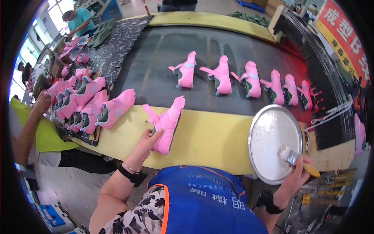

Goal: Applying adhesive to the bottom of pink shoes using a brush.

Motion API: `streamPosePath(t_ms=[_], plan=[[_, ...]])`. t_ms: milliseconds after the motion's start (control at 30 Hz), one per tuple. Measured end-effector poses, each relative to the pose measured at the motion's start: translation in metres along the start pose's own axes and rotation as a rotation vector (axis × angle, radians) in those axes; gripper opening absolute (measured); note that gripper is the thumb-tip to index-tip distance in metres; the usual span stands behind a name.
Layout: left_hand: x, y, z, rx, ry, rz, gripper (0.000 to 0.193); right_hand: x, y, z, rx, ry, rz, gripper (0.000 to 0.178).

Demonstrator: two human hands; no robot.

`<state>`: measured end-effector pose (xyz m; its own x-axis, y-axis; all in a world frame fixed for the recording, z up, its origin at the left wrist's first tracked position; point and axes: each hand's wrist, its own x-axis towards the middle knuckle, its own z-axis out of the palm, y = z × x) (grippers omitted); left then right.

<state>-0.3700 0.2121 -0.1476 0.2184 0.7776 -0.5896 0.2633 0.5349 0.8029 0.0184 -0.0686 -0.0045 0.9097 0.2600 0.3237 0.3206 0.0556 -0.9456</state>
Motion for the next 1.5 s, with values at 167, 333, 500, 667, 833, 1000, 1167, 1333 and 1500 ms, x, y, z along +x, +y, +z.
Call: streamPosePath(t_ms=[167, 333, 500, 667, 833, 1000, 1167, 1333, 1500], plan=[[-0.022, 0.034, 0.013, 0.625, 0.217, 0.453, 0.113, -0.005, 0.004, -0.011, 0.0, -0.041, 0.031, 0.006], [0.011, 0.039, 0.032, 0.837, -0.002, 0.553, 0.11, -0.005, 0.01, -0.019, -0.208, -0.032, 0.149, 0.014], [0.009, 0.036, 0.068, 0.227, -0.422, 0.363, 0.09, 0.01, 0.032, -0.019, -0.538, -0.132, -0.017, 0.019], [-0.073, 0.088, 0.127, -0.073, -0.831, 0.073, 0.089, 0.011, 0.05, -0.016, -0.716, -0.22, -0.001, 0.021], [-0.114, 0.132, 0.168, -0.085, -0.914, -0.003, 0.088, 0.014, 0.04, -0.019, -0.535, -0.212, 0.072, 0.021], [-0.104, 0.148, 0.185, 0.082, -1.065, -0.087, 0.086, 0.023, 0.043, -0.032, -0.383, -0.072, 0.037, 0.015], [-0.11, 0.163, 0.204, 0.129, -1.102, -0.216, 0.079, 0.027, 0.005, -0.028, -0.24, -0.231, -0.286, 0.016], [-0.12, 0.17, 0.225, 0.177, -1.143, -0.289, 0.078, 0.028, -0.018, -0.026, -0.234, -0.455, -0.564, 0.025], [-0.129, 0.173, 0.233, 0.19, -1.118, -0.299, 0.078, 0.03, -0.014, -0.025, -0.225, -0.547, -0.591, 0.026]])
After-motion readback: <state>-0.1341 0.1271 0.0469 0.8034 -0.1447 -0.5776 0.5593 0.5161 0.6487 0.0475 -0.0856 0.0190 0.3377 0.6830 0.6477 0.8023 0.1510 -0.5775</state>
